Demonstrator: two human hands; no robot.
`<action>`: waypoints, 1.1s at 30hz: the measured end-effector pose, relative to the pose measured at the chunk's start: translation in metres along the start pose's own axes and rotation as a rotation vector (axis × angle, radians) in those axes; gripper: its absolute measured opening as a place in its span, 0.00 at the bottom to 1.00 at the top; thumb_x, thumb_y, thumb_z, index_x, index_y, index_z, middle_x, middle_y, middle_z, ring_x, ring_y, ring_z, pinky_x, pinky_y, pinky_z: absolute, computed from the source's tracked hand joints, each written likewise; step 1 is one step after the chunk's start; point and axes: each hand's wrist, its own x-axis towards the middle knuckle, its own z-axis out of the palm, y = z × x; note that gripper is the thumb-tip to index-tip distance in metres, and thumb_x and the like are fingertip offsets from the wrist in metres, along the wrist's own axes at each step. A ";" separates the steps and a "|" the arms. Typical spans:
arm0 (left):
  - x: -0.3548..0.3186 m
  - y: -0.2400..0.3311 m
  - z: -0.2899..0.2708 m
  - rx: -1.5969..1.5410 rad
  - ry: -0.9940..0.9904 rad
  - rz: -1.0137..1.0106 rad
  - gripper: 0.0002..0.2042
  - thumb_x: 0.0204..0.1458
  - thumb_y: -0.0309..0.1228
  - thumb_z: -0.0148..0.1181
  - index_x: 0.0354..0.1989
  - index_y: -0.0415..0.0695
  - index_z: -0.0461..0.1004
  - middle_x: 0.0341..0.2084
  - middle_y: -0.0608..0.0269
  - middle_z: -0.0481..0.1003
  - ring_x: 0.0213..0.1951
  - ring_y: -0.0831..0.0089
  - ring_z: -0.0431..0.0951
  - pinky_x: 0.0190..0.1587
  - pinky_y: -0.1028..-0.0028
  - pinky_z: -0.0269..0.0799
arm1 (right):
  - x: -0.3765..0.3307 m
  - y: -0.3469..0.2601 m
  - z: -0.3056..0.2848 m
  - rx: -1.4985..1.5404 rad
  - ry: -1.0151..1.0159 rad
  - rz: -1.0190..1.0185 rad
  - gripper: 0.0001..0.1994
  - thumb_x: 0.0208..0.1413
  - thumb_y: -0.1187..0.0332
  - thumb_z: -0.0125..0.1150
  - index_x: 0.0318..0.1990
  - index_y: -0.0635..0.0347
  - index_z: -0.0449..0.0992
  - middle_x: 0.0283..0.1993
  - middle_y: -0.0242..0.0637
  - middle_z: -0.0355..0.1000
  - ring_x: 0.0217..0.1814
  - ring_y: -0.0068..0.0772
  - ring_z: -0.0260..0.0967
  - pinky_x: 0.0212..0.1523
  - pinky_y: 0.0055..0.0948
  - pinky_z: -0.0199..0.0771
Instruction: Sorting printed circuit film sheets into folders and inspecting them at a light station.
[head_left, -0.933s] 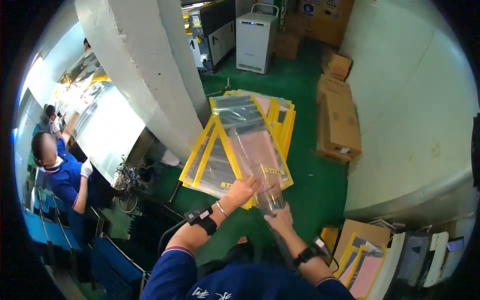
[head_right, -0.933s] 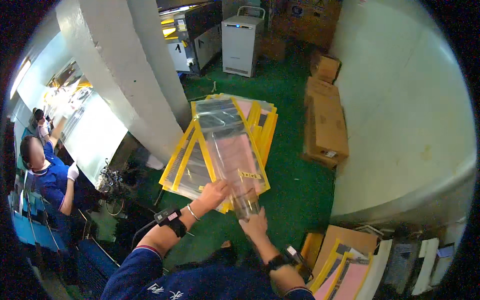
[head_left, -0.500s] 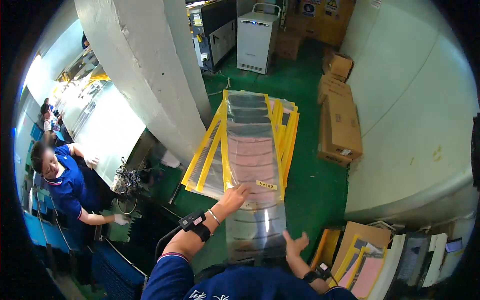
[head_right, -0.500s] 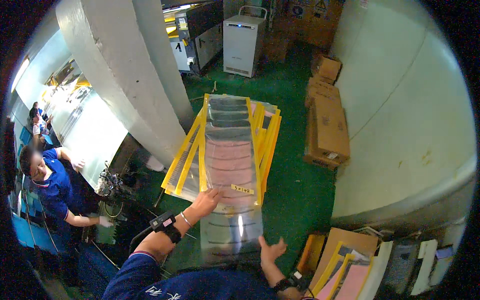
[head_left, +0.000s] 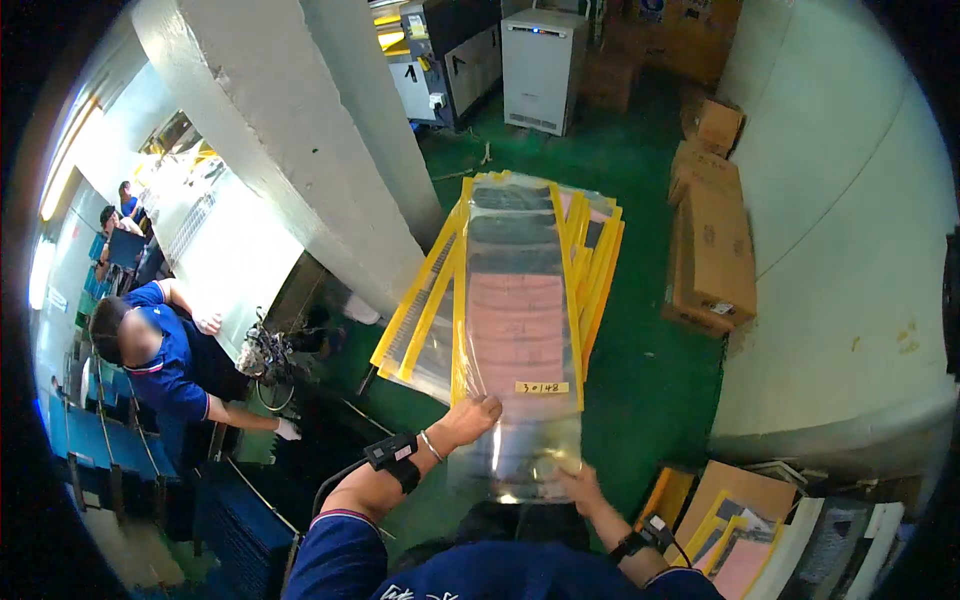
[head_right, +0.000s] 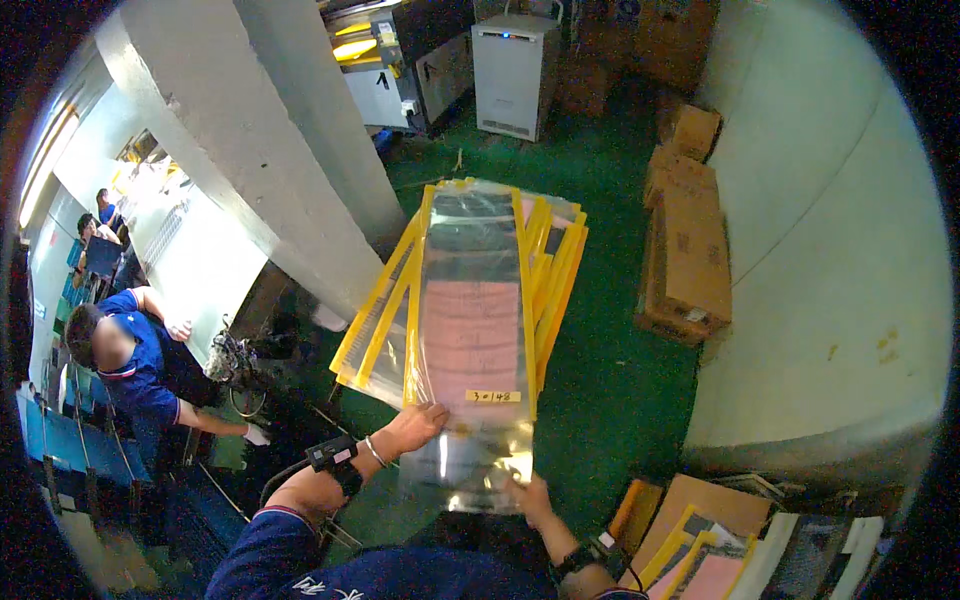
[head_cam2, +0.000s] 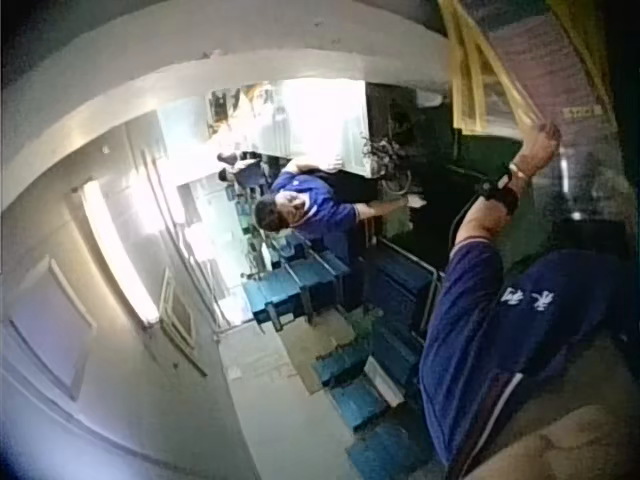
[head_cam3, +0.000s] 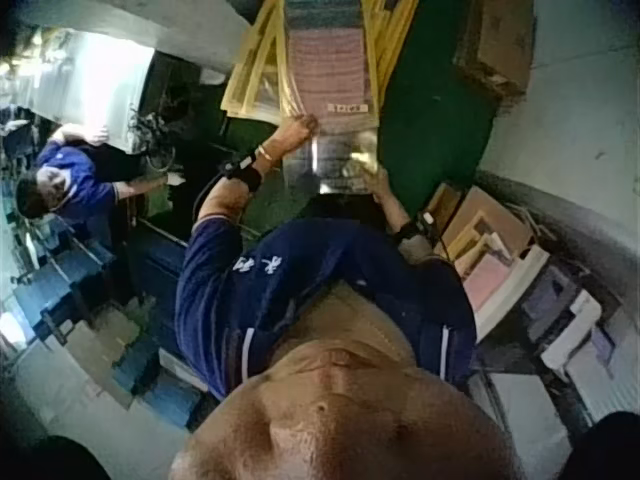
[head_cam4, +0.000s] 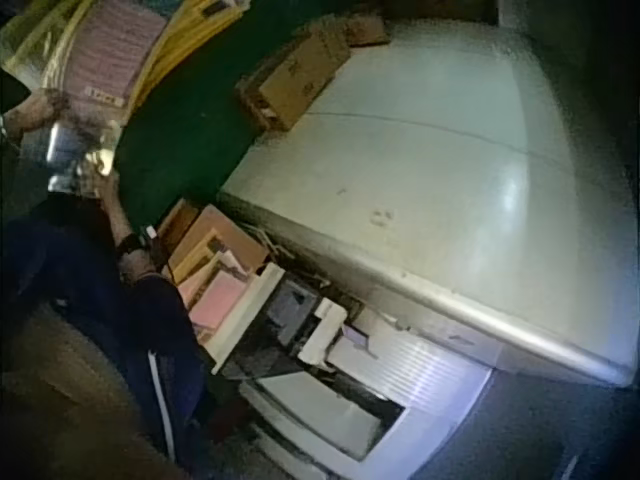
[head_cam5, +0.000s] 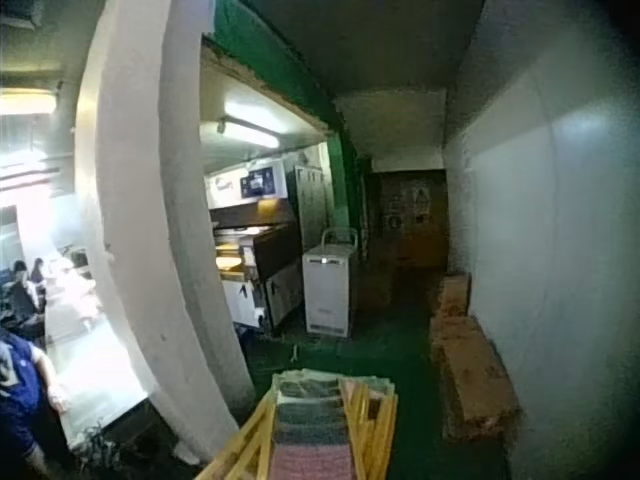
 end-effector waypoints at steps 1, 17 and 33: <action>-0.003 0.003 0.003 -0.011 -0.049 -0.006 0.14 0.37 0.24 0.53 0.36 0.38 0.69 0.30 0.58 0.68 0.33 0.63 0.73 0.32 0.70 0.72 | 0.004 -0.016 0.001 0.149 0.021 -0.068 0.15 0.52 0.70 0.57 0.46 0.63 0.69 0.41 0.37 0.70 0.40 0.35 0.70 0.34 0.37 0.78; 0.010 0.056 -0.032 -0.123 0.141 0.024 0.13 0.39 0.26 0.52 0.36 0.38 0.69 0.29 0.59 0.69 0.32 0.66 0.74 0.30 0.70 0.72 | 0.027 -0.088 0.035 0.655 -0.047 -0.035 0.12 0.58 0.69 0.48 0.48 0.59 0.64 0.44 0.39 0.67 0.43 0.38 0.69 0.40 0.39 0.77; 0.070 0.040 -0.038 0.109 0.105 -0.156 0.06 0.41 0.29 0.54 0.27 0.41 0.72 0.22 0.61 0.68 0.32 0.64 0.71 0.29 0.68 0.69 | 0.065 -0.125 0.026 -0.080 0.046 -0.354 0.13 0.45 0.76 0.55 0.41 0.67 0.68 0.45 0.42 0.67 0.45 0.37 0.68 0.50 0.40 0.68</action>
